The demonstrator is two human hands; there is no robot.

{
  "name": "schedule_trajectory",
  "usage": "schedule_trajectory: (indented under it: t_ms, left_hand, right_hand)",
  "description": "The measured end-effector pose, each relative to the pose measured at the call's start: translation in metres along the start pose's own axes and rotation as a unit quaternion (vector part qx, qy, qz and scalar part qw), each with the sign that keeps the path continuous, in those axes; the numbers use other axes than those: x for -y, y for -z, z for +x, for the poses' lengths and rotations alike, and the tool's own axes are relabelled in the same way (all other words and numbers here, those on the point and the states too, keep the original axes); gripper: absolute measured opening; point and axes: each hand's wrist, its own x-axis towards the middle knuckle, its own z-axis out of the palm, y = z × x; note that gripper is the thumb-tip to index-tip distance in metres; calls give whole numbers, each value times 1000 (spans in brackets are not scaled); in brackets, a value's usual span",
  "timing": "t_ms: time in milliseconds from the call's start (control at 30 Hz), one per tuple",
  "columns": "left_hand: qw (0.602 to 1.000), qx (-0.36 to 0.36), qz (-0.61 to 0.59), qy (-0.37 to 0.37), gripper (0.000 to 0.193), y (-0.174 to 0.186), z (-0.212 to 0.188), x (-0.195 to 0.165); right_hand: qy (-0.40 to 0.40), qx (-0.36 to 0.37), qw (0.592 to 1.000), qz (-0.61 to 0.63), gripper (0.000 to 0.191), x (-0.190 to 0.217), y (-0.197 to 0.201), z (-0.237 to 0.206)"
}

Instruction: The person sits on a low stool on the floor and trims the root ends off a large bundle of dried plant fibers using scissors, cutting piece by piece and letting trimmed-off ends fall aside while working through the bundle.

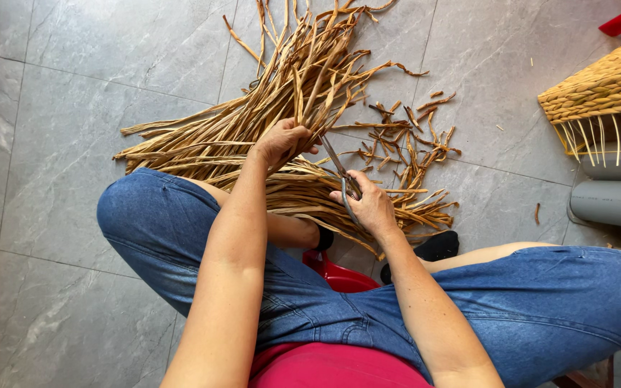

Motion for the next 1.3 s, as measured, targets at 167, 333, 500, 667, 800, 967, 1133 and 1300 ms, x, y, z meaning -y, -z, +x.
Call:
schedule_trajectory:
  t_ms: [167,333,500,667,800,967,1133,1300]
  left_hand:
    - [1000,11,26,5,26,-1,-2,-2]
    - [1000,-10,9,11,24,-1,-2,-1]
    - [999,-24,28,20,30,0,-2,0]
    - [998,-36,52,-3,35,2,-1,-1]
    - [998,-28,52,1,39,2,-1,-1]
    - [996,-65,63,2,40,-1,-3,-4]
    - [995,-68,67,5,37,-4,-4,-5]
    - [994,-60,93,6,37,-4,-3,-4]
  right_hand:
    - [4,-4,1000,-10,70,0,-1,0]
    - [57,-38,997,-26,69,2,-3,-1]
    - [36,-22,999,-13,67,3,-2,-2]
    - [23,-11,1000,-4,68,3,-3,-1]
    - [45,-15,999,26,66,3,-4,0]
    - [6,-2,998,68,62,4,-5,-1]
    - [5,-22,997,79,65,3,-3,-1]
    - [34,9,994,100,68,4,-2,-1]
